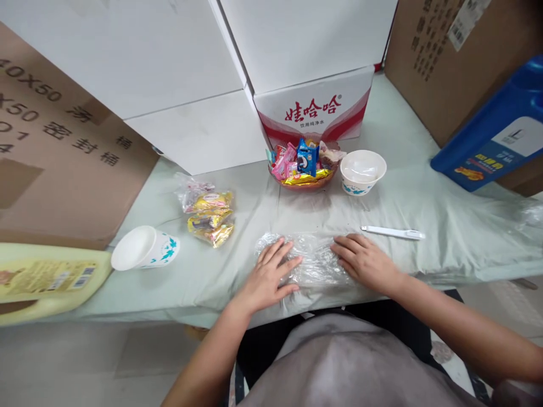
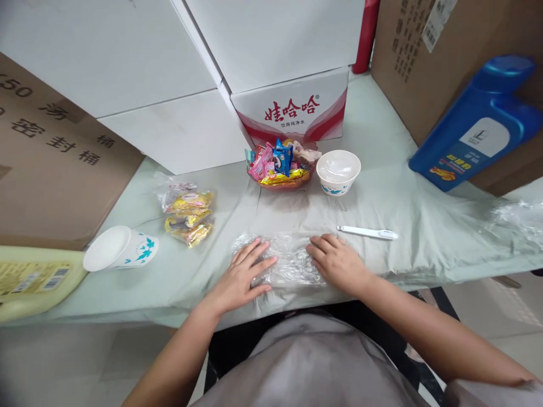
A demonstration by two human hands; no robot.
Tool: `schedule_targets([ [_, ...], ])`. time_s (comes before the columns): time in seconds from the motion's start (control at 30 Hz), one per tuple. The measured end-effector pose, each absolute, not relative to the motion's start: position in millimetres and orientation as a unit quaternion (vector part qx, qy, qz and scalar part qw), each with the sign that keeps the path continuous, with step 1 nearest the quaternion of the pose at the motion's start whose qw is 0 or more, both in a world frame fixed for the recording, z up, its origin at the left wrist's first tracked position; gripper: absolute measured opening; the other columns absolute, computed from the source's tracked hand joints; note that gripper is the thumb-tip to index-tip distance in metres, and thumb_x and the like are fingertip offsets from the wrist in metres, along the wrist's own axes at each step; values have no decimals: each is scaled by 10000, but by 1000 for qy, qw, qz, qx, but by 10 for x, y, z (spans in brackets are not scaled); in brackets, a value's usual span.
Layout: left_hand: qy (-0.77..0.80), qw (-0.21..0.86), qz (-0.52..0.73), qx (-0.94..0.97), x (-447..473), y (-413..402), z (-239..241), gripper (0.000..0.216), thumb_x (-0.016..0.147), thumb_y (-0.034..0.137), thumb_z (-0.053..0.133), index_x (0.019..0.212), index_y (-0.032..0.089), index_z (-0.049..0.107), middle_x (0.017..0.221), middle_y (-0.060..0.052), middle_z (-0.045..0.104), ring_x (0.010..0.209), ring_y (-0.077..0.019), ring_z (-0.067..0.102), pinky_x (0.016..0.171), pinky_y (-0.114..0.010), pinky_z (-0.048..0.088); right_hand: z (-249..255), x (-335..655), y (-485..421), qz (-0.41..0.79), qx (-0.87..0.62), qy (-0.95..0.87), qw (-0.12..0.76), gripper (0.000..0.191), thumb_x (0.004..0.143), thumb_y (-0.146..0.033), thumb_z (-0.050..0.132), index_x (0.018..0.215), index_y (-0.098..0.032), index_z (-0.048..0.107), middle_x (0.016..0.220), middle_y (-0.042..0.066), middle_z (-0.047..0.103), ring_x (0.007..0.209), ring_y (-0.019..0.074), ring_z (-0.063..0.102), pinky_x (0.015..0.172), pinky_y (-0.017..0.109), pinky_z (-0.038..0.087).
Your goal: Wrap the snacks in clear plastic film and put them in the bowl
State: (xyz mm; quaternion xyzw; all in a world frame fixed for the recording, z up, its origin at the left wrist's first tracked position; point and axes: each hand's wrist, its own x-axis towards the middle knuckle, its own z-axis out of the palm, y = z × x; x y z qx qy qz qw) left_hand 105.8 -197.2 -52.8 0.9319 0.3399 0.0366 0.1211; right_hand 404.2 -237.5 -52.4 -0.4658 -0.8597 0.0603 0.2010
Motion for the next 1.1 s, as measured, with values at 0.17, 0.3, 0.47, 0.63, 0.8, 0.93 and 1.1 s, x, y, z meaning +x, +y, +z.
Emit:
schedule_targets([
  [0.17, 433, 67, 122, 890, 508, -2005, -544, 367, 913, 312, 544, 1274, 246, 563, 1424, -111, 480, 1356, -317, 404, 1090, -517, 382, -829, 4154, -2333, 24, -489, -854, 175, 378, 988, -297, 429, 1319, -207, 587, 1382, 102, 572, 1193, 294, 525, 956, 483, 450],
  [0.3, 528, 10, 185, 829, 315, -2113, -605, 308, 865, 305, 583, 1155, 201, 575, 1147, -117, 599, 1100, -296, 559, 953, -482, 474, -804, 4155, -2348, 15, -486, -856, 178, 367, 981, -296, 460, 1315, -210, 585, 1374, 87, 581, 1188, 286, 528, 955, 457, 435],
  [0.47, 511, 56, 260, 818, 408, -2209, -649, 47, 881, 218, 571, 843, 213, 598, 885, -44, 619, 897, -207, 588, 822, -361, 510, -804, 4161, -2337, 13, -486, -856, 175, 361, 982, -305, 462, 1303, -209, 597, 1372, 84, 584, 1179, 291, 535, 954, 463, 434],
  [0.63, 489, 73, 260, 830, 364, -2180, -607, 152, 890, 148, 508, 790, 217, 599, 791, -29, 647, 848, -196, 588, 803, -367, 514, -817, 4216, -2319, 21, -480, -857, 186, 368, 974, -296, 471, 1312, -222, 596, 1367, 89, 588, 1177, 302, 556, 950, 487, 456],
  [0.8, 455, 50, 270, 847, 465, -2219, -540, 116, 854, 198, 595, 966, 208, 623, 963, -71, 673, 979, -234, 621, 877, -422, 534, -670, 4252, -2360, 49, -472, -849, 234, 313, 977, -259, 455, 1213, -193, 649, 1316, 127, 608, 1174, 286, 561, 981, 488, 473],
  [0.93, 373, 93, 215, 898, 606, -2225, -552, 225, 865, 174, 591, 1081, 219, 635, 1140, -69, 689, 1187, -249, 586, 989, -437, 516, -569, 4337, -2431, 110, -408, -875, 234, 310, 953, -400, 520, 1157, -210, 655, 1271, 116, 631, 1184, 277, 552, 972, 470, 481],
  [1.1, 372, 102, 215, 897, 563, -2169, -568, 201, 865, 80, 499, 918, 210, 642, 1055, -58, 710, 1131, -222, 624, 954, -422, 538, -585, 4560, -2542, 139, -399, -892, 163, 436, 859, -557, 614, 1103, -198, 654, 1307, 133, 611, 1228, 311, 534, 971, 492, 465],
])
